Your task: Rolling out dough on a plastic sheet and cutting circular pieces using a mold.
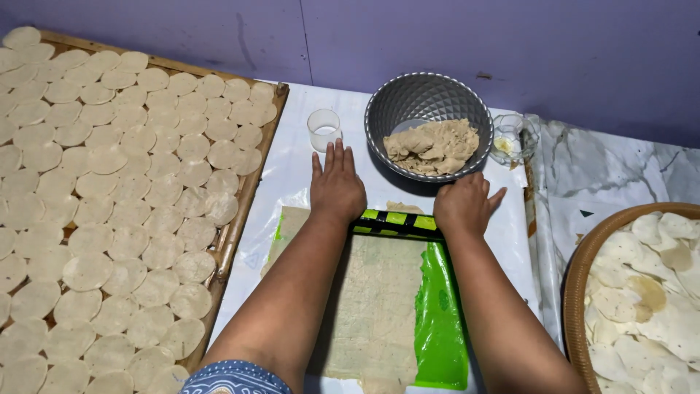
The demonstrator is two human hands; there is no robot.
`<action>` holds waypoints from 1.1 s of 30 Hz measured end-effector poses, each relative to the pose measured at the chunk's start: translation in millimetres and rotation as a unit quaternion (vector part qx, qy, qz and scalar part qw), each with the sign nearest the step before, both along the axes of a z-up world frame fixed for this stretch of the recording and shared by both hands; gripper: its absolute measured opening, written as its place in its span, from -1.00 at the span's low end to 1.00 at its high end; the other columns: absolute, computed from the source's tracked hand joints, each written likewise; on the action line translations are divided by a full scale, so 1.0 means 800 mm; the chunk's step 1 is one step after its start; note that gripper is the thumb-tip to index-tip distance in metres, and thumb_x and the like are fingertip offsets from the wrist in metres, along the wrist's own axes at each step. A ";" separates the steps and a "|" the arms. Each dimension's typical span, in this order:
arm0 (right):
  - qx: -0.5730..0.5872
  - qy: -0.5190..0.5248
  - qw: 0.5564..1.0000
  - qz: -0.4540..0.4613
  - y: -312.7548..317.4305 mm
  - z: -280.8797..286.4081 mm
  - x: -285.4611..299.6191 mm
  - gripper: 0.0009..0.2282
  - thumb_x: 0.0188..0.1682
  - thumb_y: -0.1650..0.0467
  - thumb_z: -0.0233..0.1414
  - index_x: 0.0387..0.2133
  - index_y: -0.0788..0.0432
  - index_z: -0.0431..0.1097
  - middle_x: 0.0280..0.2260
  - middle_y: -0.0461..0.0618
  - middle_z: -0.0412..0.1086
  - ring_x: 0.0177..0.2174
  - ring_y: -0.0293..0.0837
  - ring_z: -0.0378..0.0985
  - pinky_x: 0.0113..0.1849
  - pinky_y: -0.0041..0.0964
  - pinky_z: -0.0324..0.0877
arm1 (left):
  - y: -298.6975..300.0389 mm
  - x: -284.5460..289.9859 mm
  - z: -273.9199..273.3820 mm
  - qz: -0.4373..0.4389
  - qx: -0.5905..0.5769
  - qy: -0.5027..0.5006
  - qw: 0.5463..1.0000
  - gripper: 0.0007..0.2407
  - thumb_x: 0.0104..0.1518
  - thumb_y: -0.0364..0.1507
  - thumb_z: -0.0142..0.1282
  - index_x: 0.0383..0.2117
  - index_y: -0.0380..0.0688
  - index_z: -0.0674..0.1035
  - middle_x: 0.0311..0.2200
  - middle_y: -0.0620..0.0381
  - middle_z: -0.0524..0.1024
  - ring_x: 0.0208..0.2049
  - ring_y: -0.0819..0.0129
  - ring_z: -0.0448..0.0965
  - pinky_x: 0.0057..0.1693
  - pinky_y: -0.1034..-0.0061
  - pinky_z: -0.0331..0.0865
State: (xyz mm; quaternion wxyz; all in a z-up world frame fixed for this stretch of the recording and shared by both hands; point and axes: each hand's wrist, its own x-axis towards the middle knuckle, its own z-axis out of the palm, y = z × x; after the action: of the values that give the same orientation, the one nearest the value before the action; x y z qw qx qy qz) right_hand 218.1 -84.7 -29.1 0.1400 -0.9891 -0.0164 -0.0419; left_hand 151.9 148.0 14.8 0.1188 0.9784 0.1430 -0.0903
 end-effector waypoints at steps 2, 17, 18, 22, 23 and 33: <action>0.072 -0.048 0.996 0.003 -0.026 -0.044 0.017 -0.72 0.00 0.33 -0.11 -0.08 0.16 0.36 -0.10 0.04 0.34 0.03 0.11 0.39 0.15 0.36 -0.06 | -0.004 -0.015 0.013 -0.003 -0.009 -0.027 1.000 -0.48 0.32 -0.32 -0.44 0.45 -0.15 0.03 0.52 -0.04 -0.19 0.53 0.12 -0.29 0.51 0.04 -0.55; -0.013 0.377 0.912 0.161 -0.165 0.117 -0.336 -0.83 -0.03 0.12 0.09 -0.25 -0.21 0.39 -0.37 -0.23 0.58 -0.21 -0.14 0.69 -0.08 -0.14 0.58 | -0.023 -0.106 0.008 -0.032 -0.034 -0.132 0.990 -0.48 0.40 -0.22 -0.53 0.47 -0.12 0.00 0.52 -0.08 -0.22 0.53 0.10 -0.36 0.47 -0.01 -0.63; -0.006 0.354 0.921 0.163 -0.170 0.118 -0.338 -0.85 -0.02 0.15 0.07 -0.26 -0.20 0.41 -0.36 -0.24 0.56 -0.24 -0.18 0.68 -0.11 -0.18 0.59 | -0.025 -0.112 0.008 -0.035 -0.032 -0.135 0.990 -0.48 0.40 -0.20 -0.54 0.47 -0.13 0.00 0.52 -0.08 -0.22 0.53 0.09 -0.36 0.46 -0.02 -0.64; 0.016 0.300 0.939 0.167 -0.180 0.118 -0.338 -0.88 -0.01 0.20 0.05 -0.27 -0.18 0.44 -0.35 -0.28 0.53 -0.29 -0.25 0.66 -0.15 -0.25 0.61 | -0.032 -0.144 0.006 -0.046 -0.019 -0.137 0.989 -0.48 0.42 -0.17 -0.52 0.46 -0.11 0.01 0.52 -0.08 -0.21 0.52 0.09 -0.35 0.46 -0.02 -0.64; 0.026 0.278 0.945 0.169 -0.180 0.117 -0.338 -0.90 0.00 0.23 0.03 -0.27 -0.17 0.45 -0.35 -0.29 0.51 -0.32 -0.28 0.65 -0.17 -0.28 0.61 | -0.032 -0.154 0.008 -0.055 -0.024 -0.130 0.990 -0.48 0.42 -0.15 -0.53 0.46 -0.09 0.01 0.52 -0.06 -0.20 0.52 0.08 -0.35 0.46 -0.03 -0.63; 0.025 -0.050 0.977 0.205 -0.088 0.116 -0.180 -0.92 -0.03 0.35 0.09 -0.31 0.03 0.40 -0.30 -0.15 0.40 -0.24 -0.06 0.50 -0.22 -0.08 0.40 | -0.045 -0.237 -0.027 -0.085 -0.004 -0.276 0.957 -0.56 0.31 -0.21 -0.17 0.29 -0.08 0.33 0.43 0.02 0.11 0.48 0.11 -0.10 0.44 -0.10 -0.36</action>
State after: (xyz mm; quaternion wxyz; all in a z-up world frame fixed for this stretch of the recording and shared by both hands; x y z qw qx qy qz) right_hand 73.9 -155.1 64.1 0.1691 -0.9575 -0.2250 -0.0623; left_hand -37.3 111.8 -6.8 0.1491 0.9734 0.0211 0.1727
